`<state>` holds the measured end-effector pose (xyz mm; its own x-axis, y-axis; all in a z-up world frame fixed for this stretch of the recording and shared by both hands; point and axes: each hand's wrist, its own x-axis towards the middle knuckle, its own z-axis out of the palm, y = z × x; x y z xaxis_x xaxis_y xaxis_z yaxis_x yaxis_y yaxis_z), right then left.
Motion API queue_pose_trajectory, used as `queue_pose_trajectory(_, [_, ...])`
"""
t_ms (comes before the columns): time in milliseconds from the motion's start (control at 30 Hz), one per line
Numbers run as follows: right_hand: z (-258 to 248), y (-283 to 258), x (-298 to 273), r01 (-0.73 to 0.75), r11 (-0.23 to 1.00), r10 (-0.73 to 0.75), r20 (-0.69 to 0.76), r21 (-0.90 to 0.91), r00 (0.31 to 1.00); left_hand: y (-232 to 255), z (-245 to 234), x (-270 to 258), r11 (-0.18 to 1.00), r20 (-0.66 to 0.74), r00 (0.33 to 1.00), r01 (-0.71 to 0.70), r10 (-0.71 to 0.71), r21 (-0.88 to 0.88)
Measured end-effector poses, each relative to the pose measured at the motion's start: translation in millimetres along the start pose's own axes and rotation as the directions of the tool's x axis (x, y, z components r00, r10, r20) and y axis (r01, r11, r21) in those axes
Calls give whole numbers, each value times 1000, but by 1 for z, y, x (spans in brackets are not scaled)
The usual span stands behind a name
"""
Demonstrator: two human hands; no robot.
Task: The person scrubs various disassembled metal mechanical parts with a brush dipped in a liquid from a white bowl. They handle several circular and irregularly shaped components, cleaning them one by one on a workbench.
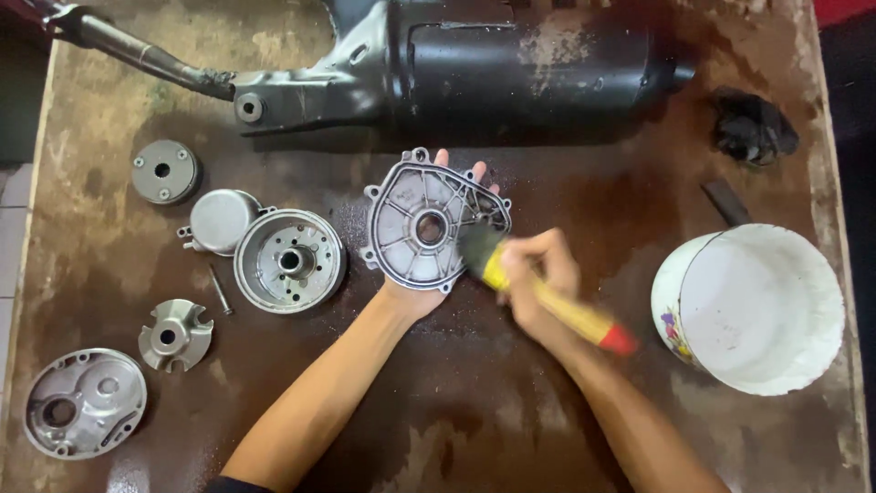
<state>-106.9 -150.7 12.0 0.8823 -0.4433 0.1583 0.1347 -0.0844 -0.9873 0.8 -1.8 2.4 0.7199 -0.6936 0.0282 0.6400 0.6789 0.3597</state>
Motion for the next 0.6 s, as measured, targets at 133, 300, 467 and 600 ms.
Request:
queue_pose_trajectory(133, [-1, 10, -5, 74, 994, -47, 304, -78, 951, 3, 8, 0, 996, -4, 999, 47, -48, -82])
queue_pose_trajectory(300, [-10, 28, -7, 7, 993, 4, 93, -114, 996, -1, 1, 1, 997, 34, 999, 28, -25, -70])
queue_pose_trajectory(467, [-5, 20, -2, 98, 993, -98, 5, -60, 995, -5, -1, 0, 995, 2, 998, 55, -55, -81])
queue_pose_trajectory(600, [-7, 17, -8, -17, 995, 34, 177, -96, 984, -2, 3, 1, 986, 7, 997, 79, -78, -144])
